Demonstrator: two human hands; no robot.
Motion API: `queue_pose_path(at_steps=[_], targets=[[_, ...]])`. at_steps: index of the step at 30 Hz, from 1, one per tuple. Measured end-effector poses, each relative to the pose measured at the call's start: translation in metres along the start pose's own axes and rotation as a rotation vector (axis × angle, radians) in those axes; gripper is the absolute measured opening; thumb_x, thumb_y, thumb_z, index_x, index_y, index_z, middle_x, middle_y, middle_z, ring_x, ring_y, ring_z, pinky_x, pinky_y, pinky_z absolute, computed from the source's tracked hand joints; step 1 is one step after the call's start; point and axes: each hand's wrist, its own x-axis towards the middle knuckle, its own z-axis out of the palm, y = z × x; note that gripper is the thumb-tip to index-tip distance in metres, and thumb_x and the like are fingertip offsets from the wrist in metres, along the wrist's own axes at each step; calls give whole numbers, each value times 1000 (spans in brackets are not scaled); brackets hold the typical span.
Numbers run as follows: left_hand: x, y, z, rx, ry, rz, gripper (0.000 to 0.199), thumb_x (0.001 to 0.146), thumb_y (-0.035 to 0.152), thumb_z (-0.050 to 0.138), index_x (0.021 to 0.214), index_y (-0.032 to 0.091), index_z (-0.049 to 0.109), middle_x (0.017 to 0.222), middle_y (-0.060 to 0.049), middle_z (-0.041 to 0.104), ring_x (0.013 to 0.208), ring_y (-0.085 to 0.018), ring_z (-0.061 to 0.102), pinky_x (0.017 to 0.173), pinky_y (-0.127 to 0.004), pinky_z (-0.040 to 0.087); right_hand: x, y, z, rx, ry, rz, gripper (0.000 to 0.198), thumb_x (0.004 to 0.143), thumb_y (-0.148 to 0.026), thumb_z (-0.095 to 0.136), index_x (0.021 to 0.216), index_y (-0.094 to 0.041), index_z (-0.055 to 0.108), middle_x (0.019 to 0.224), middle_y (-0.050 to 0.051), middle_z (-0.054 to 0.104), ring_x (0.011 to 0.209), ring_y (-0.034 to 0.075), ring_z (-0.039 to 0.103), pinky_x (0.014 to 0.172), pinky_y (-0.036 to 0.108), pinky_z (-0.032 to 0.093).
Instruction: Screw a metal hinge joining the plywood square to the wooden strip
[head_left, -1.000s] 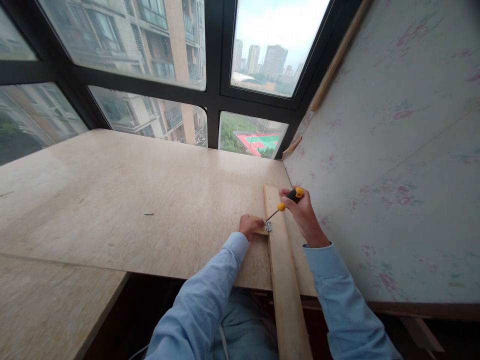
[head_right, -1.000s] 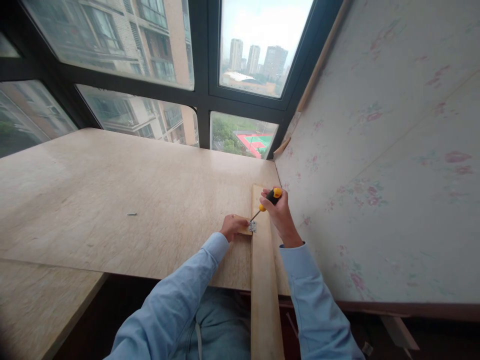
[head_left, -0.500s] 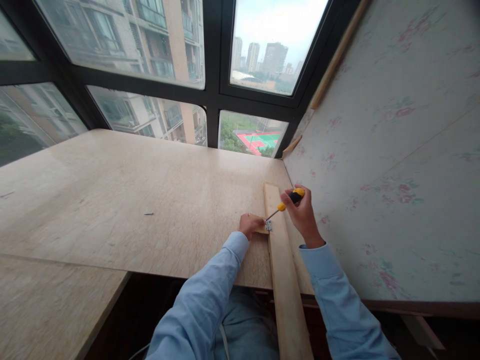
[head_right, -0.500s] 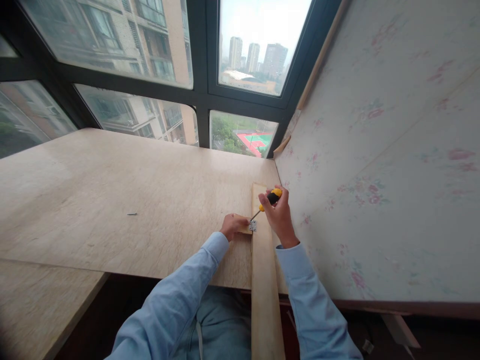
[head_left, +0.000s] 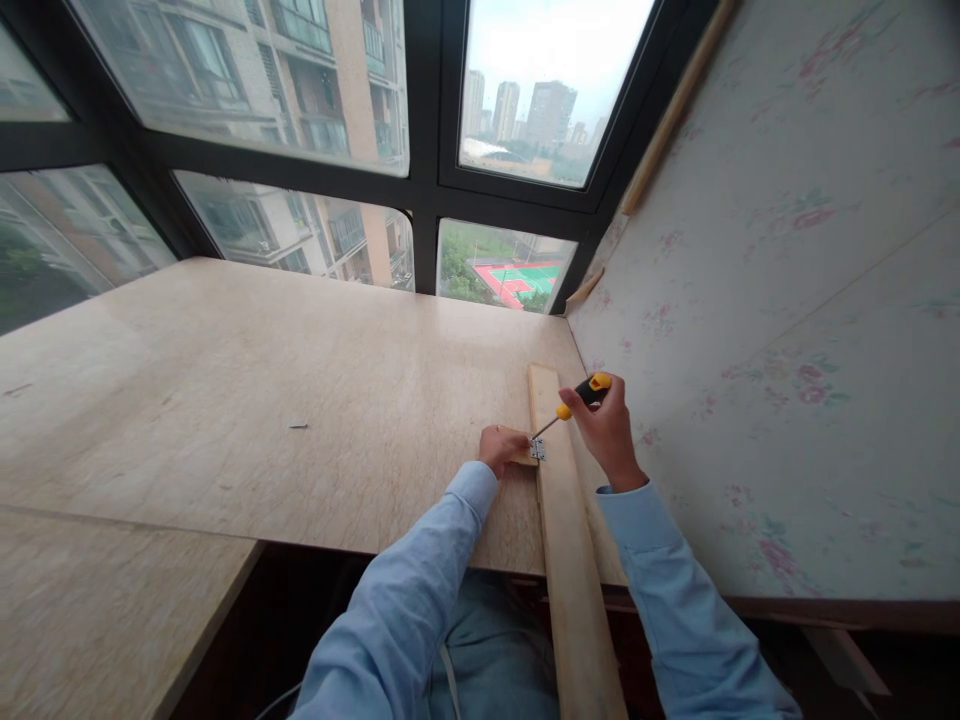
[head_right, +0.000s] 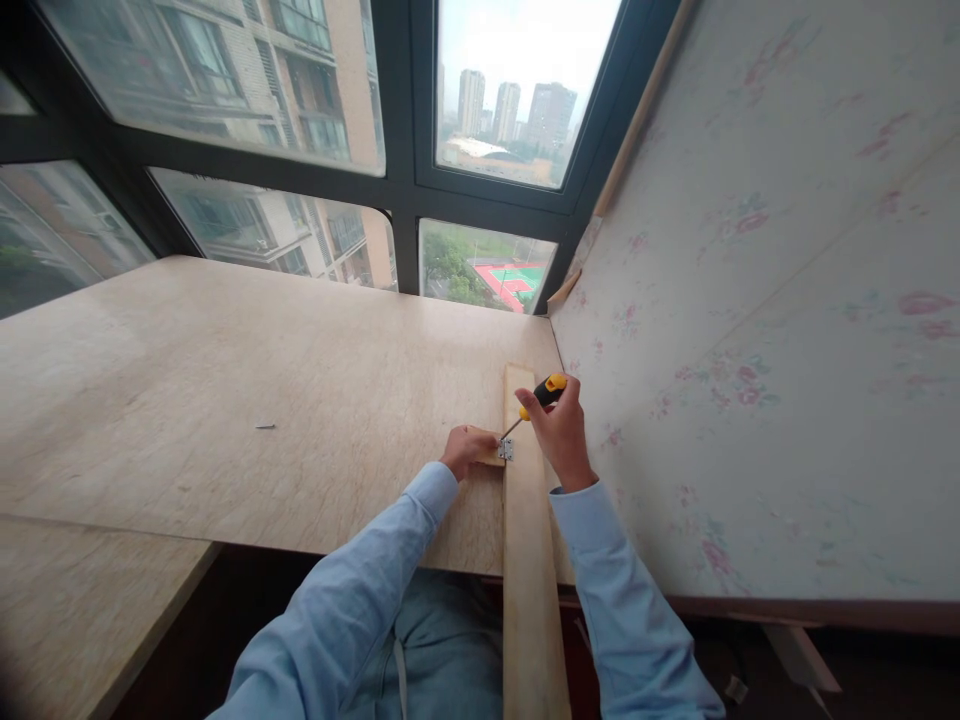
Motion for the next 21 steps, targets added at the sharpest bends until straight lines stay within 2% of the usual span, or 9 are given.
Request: queue_pose_path(at_steps=[4, 7, 9, 12, 14, 15, 17, 21], targets=[[1, 0, 0, 23, -2, -2, 29, 53, 8, 74, 65, 19, 50, 64, 3, 62, 73, -19, 68, 58, -23, 52, 2, 2, 0, 365, -178, 42, 60, 72, -46, 74, 120, -27, 42, 120, 7, 63, 114, 23, 62, 101, 46, 50], [2, -2, -1, 41, -5, -6, 29, 54, 10, 74, 67, 19, 50, 68, 1, 65, 77, -20, 69, 59, -22, 53, 1, -1, -7, 400, -253, 39, 54, 73, -41, 73, 118, -28, 46, 123, 6, 62, 115, 22, 62, 104, 46, 48], [3, -3, -1, 54, -5, -10, 29, 55, 12, 74, 68, 20, 50, 70, 1, 66, 79, -20, 70, 60, -22, 53, 0, -4, -11, 277, -223, 10, 49, 72, -45, 74, 109, -26, 50, 112, 6, 66, 103, 24, 67, 96, 47, 53], [4, -4, -1, 76, -10, -4, 27, 56, 14, 74, 69, 20, 51, 70, 1, 66, 81, -21, 70, 61, -23, 53, 0, -8, -11, -83, -72, -58, 51, 65, -55, 78, 96, -23, 52, 88, 4, 65, 81, 26, 68, 80, 46, 56], [4, -4, -1, 76, -16, 2, 26, 56, 14, 73, 67, 20, 51, 69, 1, 66, 80, -21, 70, 61, -24, 53, 1, -8, -8, -243, 18, -82, 55, 65, -61, 76, 96, -22, 51, 81, 2, 61, 77, 26, 66, 76, 45, 55], [5, -4, -1, 69, -15, 3, 25, 56, 14, 73, 65, 20, 50, 67, 1, 65, 78, -21, 70, 60, -24, 53, 2, -7, -6, -242, 30, -79, 56, 68, -63, 73, 99, -22, 50, 81, 2, 61, 78, 26, 66, 76, 45, 55], [6, -5, -2, 45, -10, 7, 25, 54, 13, 73, 62, 20, 50, 64, 2, 63, 75, -22, 69, 59, -25, 52, 4, -4, -2, -80, -16, -41, 58, 72, -62, 69, 108, -22, 47, 89, 4, 63, 87, 26, 67, 81, 45, 55], [8, -7, -2, 0, -12, 24, 26, 51, 11, 74, 62, 20, 52, 63, 1, 64, 73, -22, 69, 59, -26, 52, 6, 1, -4, 354, -238, 68, 63, 72, -46, 73, 122, -26, 40, 122, 8, 61, 114, 23, 62, 99, 46, 49]])
